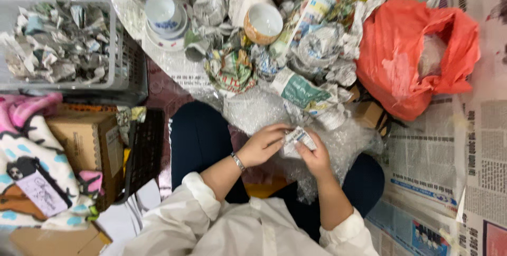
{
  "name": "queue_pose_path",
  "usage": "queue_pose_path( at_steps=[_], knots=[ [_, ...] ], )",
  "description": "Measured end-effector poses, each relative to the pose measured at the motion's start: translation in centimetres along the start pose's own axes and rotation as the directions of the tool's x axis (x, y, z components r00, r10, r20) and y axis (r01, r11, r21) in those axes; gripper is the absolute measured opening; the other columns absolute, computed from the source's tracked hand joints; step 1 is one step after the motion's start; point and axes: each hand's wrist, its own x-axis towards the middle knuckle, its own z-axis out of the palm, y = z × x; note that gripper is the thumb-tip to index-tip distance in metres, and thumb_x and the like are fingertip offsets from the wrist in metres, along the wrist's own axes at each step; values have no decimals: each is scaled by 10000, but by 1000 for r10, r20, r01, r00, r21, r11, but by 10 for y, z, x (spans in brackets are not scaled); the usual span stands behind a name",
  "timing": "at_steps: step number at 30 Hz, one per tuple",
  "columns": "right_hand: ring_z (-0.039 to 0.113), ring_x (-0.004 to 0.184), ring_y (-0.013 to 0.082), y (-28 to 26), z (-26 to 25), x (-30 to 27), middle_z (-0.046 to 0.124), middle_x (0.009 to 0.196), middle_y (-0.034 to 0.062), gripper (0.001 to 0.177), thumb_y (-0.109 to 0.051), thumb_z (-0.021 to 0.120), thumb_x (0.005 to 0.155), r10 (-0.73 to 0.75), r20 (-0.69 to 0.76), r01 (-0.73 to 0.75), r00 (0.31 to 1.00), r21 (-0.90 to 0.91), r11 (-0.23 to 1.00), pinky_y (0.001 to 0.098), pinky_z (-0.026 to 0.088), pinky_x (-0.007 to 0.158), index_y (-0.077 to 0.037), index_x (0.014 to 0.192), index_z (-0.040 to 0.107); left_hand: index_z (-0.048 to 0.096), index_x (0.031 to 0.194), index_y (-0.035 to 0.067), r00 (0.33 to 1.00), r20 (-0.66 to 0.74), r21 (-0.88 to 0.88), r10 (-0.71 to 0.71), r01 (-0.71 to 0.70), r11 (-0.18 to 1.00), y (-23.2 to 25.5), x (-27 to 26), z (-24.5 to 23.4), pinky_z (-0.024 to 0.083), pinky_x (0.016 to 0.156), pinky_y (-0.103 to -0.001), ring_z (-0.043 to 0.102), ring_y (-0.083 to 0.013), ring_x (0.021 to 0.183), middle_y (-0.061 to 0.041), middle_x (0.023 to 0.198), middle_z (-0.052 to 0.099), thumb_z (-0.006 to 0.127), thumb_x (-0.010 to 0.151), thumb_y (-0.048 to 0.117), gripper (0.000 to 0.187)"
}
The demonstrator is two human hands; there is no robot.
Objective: The person sits on the floor and wraps small ceramic bowls and cups with newspaper and bubble wrap. They fold the newspaper around each item, tuck the edges, and then encase the bundle in bubble wrap, placing the finished packages into a pile.
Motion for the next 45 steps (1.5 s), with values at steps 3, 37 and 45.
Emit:
queue_pose_path(
  at_steps=[3, 37, 45],
  knots=[
    [602, 1022, 137, -16, 3, 0, 645, 1137, 61, 311, -95, 656, 966, -219, -103, 200, 970, -165, 966, 291, 499, 918, 17, 1253, 608, 683, 1040, -8, 997, 14, -141, -72, 73, 987, -19, -3, 4, 521, 980, -378, 645, -282, 1126, -160, 1318, 643, 591, 1039, 157, 189],
    [597, 1298, 280, -52, 24, 8, 611, 1405, 178, 520, -74, 585, 974, -223, -76, 182, 972, -356, 917, 392, 479, 1102, 2, 1479, 486, 558, 1461, 196, 890, -178, -40, -420, 420, 907, 19, 15, -9, 568, 731, -279, 684, -114, 812, -54, 959, 723, 774, 881, 70, 631],
    [485, 901, 138, 9, -7, 4, 556, 1028, 60, 273, -116, 558, 1152, -9, -418, 48, 908, 83, 995, 294, 385, 806, 83, 1338, 582, 523, 1484, 185, 861, -247, -94, -444, 435, 896, 14, 10, -13, 521, 680, -258, 584, -94, 735, 4, 877, 604, 732, 914, 63, 619]
  ],
)
